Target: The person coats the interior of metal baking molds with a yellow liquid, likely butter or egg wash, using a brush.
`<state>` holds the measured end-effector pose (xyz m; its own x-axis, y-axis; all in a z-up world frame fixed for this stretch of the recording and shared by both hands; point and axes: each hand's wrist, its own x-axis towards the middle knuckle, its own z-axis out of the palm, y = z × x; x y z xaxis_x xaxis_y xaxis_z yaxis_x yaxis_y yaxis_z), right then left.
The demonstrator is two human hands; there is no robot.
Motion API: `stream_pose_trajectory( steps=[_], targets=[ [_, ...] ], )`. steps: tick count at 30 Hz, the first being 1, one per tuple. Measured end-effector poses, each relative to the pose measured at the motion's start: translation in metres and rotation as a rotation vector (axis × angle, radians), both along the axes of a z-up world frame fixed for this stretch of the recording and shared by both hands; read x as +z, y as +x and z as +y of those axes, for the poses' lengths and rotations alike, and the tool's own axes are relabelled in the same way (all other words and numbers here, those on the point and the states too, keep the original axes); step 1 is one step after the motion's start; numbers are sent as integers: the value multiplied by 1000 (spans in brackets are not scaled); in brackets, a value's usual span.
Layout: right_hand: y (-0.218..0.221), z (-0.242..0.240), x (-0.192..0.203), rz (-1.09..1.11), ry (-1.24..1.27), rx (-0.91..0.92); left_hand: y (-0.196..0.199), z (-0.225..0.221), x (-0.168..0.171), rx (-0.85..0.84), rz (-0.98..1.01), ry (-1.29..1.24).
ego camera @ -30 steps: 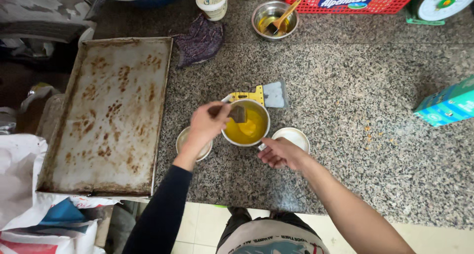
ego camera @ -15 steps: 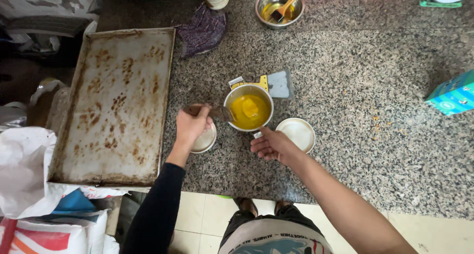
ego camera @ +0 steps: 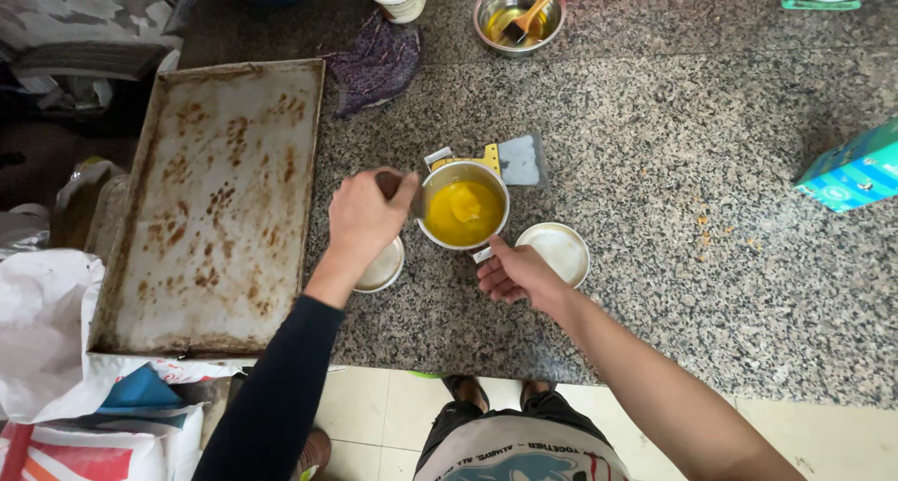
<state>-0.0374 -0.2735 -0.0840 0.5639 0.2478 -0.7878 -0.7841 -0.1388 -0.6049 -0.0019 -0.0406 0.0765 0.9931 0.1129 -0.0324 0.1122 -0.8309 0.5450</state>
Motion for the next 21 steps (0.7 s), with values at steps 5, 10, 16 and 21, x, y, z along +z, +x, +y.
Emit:
stream_pose_trajectory(
  steps=[5, 10, 16, 21],
  targets=[
    [4, -2, -5, -12, -16, 19, 3, 9, -45, -179, 112, -603],
    [5, -3, -13, -19, 62, 26, -1, 18, -118, 73, 202, -897],
    [5, -1, -18, 4, 100, -30, -11, 56, -134, 276, 260, -804],
    [7, -1, -20, 30, 110, -55, -7, 63, -105, 197, 186, -789]
  ],
)
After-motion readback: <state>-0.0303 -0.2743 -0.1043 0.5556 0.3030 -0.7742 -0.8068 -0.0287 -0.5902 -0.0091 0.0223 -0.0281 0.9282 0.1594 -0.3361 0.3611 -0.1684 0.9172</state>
